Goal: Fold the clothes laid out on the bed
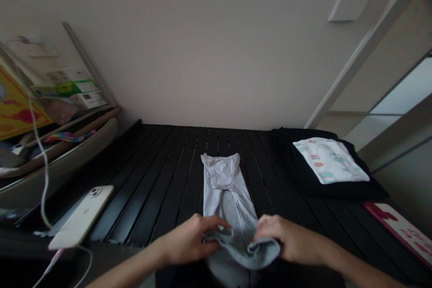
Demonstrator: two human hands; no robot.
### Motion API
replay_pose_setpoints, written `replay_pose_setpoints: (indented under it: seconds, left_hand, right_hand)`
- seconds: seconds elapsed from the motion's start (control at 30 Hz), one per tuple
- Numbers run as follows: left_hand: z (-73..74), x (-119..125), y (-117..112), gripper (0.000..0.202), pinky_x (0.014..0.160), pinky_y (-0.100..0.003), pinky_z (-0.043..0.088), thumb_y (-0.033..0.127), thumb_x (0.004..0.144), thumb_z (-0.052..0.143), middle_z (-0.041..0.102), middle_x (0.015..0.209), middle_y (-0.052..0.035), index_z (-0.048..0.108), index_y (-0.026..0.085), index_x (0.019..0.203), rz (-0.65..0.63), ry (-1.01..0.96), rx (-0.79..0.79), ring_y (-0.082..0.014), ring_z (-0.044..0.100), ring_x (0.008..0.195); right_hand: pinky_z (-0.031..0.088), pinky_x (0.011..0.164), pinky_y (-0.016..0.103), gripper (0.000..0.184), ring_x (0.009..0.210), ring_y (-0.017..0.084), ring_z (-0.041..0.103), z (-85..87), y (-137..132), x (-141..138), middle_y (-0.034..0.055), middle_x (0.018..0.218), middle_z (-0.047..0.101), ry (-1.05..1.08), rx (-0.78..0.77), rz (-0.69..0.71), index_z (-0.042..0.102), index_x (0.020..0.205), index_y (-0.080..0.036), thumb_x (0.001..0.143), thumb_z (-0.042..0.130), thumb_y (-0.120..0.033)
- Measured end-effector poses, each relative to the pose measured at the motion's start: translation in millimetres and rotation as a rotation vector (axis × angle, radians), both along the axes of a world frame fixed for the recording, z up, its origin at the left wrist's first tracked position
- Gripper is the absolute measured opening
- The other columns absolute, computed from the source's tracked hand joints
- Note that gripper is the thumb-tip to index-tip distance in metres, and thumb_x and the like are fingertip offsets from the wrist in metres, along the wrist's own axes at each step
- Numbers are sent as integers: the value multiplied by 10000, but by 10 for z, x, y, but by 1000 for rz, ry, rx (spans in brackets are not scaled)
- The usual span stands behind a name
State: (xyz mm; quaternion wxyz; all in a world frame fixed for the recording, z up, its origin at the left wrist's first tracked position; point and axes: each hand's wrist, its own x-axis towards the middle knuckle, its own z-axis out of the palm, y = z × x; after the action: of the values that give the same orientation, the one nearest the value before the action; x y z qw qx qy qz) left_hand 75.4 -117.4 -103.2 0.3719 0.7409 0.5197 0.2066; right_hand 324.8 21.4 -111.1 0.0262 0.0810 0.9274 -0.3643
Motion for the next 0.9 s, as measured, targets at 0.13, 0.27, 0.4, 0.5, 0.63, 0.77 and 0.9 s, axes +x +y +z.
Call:
replay_pose_setpoints:
  seconds: [0.13, 0.27, 0.4, 0.5, 0.63, 0.77, 0.9]
  left_hand:
    - [89, -216, 534, 355, 773, -231, 498, 240, 831, 571, 709, 1001, -21, 585, 200, 1183, 175, 39, 17, -162, 668, 860]
    - [71, -393, 1113, 384, 928, -310, 456, 223, 880, 498, 651, 1184, -82, 536, 195, 1262, 457, 182, 305, -208, 610, 1078]
    - [-78, -354, 1396, 549, 1131, -478, 214, 284, 934, 416, 311, 1526, -123, 293, 188, 1461, 710, 451, 564, -266, 230, 1420]
    - [-404, -240, 1387, 542, 1148, -528, 119, 386, 955, 366, 233, 1562, -86, 302, 212, 1464, 613, 584, 516, -280, 93, 1453]
    - [-809, -176, 1345, 570, 1119, -579, 170, 458, 955, 324, 265, 1550, -93, 306, 204, 1465, 506, 596, 307, -311, 151, 1438]
    - [-818, -188, 1309, 537, 1128, -541, 171, 436, 958, 313, 269, 1550, -82, 341, 212, 1445, 558, 575, 307, -299, 141, 1440]
    - [-618, -186, 1162, 470, 1067, -517, 272, 365, 941, 354, 416, 1439, -167, 448, 150, 1349, 827, 629, 302, -335, 296, 1360]
  right_hand:
    - [450, 725, 246, 261, 813, 170, 649, 115, 463, -331, 6, 845, 703, 46, 12, -261, 672, 941, -217, 775, 502, -109]
    - [470, 830, 315, 333, 958, 220, 644, 43, 921, -747, 75, 1047, 689, 303, 215, -585, 603, 1144, -199, 847, 454, -182]
    - [254, 1107, 480, 561, 1391, 294, 286, -274, 1017, -1030, 146, 1521, 310, 414, 568, -800, 333, 1454, -165, 932, 400, -359]
    - [117, 1141, 547, 539, 1442, 277, 147, -637, 903, -1085, 73, 1572, 204, 238, 621, -626, 333, 1464, -240, 961, 328, -433]
    - [167, 1123, 564, 569, 1439, 245, 173, -972, 837, -1063, 69, 1571, 201, 33, 476, -532, 253, 1493, -253, 971, 255, -478]
    - [174, 1114, 570, 544, 1422, 253, 220, -956, 893, -1022, 62, 1562, 242, 52, 479, -533, 286, 1476, -275, 965, 282, -460]
    - [365, 987, 482, 441, 1221, 306, 476, -825, 917, -920, 171, 1338, 520, 43, 587, -831, 530, 1290, -179, 937, 376, -394]
